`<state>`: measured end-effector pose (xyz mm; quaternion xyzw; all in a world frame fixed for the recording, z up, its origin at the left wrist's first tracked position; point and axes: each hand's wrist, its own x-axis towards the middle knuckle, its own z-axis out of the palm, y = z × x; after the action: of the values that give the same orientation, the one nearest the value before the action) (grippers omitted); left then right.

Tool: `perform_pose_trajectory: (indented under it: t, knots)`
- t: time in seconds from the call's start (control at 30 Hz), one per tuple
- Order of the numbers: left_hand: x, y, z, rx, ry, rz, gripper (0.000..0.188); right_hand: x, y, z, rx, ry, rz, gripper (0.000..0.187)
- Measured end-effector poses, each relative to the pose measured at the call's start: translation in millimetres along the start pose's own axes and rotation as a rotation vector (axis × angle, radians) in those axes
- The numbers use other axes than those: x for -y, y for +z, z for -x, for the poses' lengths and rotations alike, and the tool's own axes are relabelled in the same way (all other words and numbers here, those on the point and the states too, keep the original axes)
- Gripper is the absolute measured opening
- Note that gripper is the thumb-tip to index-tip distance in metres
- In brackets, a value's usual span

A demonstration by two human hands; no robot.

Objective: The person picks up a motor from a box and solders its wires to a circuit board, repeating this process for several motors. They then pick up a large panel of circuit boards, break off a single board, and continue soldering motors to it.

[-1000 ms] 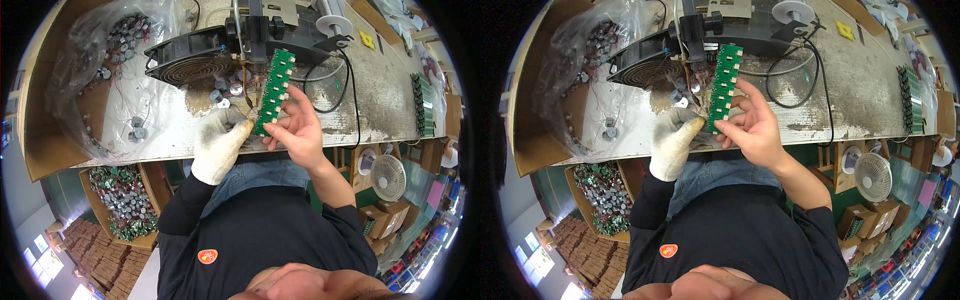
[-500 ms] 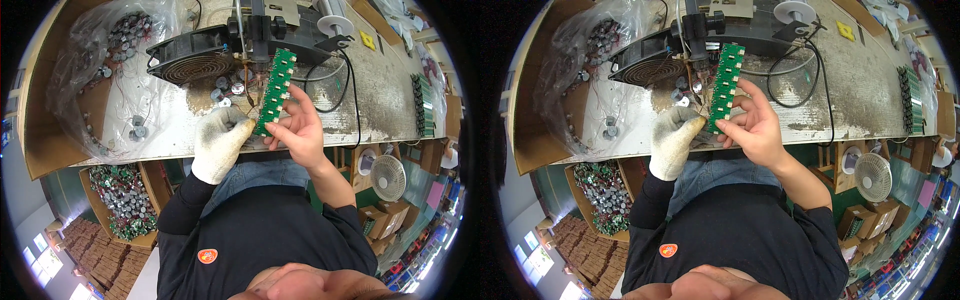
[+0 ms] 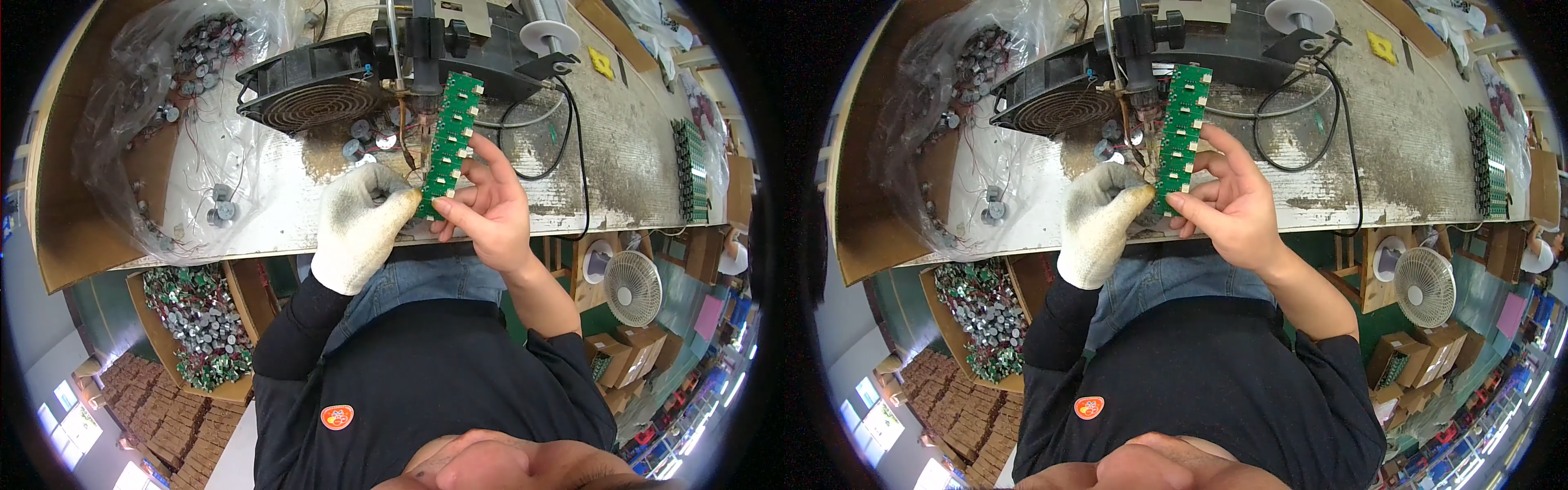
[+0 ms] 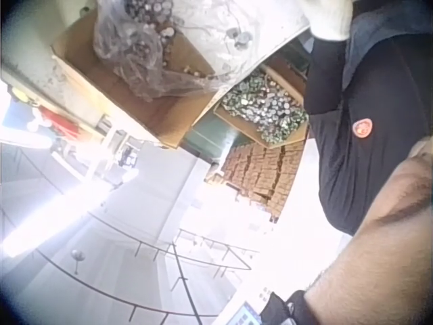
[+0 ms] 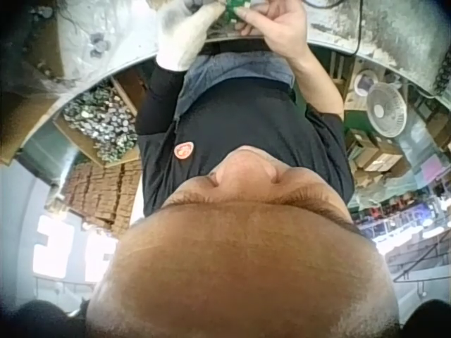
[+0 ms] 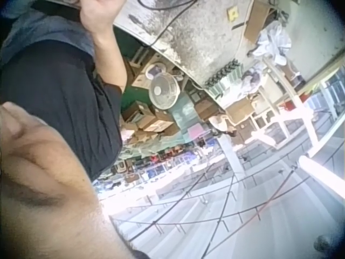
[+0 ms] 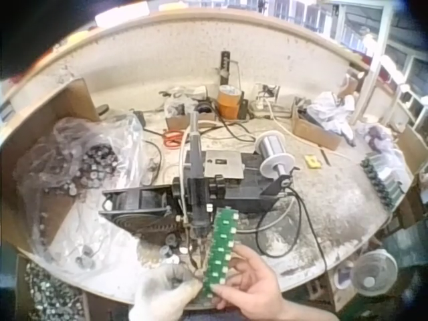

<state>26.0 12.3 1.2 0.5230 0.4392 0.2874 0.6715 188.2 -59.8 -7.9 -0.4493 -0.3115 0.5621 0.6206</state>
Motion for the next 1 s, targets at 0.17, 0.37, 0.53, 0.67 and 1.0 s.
perform_pose_trajectory:
  t: [0.17, 0.37, 0.53, 0.67, 1.0]
  knots:
    - [-6.0, 2.4, 0.9, -0.014, 0.006, -0.021, 0.011, 3.5, 0.7, -0.5, -0.004, -0.005, 0.012, 0.072]
    - [3.4, 2.4, 1.8, 0.008, -0.017, 0.049, 0.011, -2.8, -3.2, 2.1, 0.002, -0.002, 0.007, 0.072]
    - [-2.1, 3.5, 2.2, 0.002, -0.018, -0.010, 0.011, -3.3, -4.7, 3.7, -0.014, 0.012, 0.018, 0.073]
    - [1.8, -2.0, 9.8, -0.079, 0.076, -0.104, 0.017, -2.3, -2.3, 1.4, -0.019, 0.016, 0.020, 0.073]
    - [11.8, -56.8, 29.8, -0.222, 0.594, -0.544, 0.047, -8.4, -5.8, 0.3, -0.101, -0.049, 0.119, 0.072]
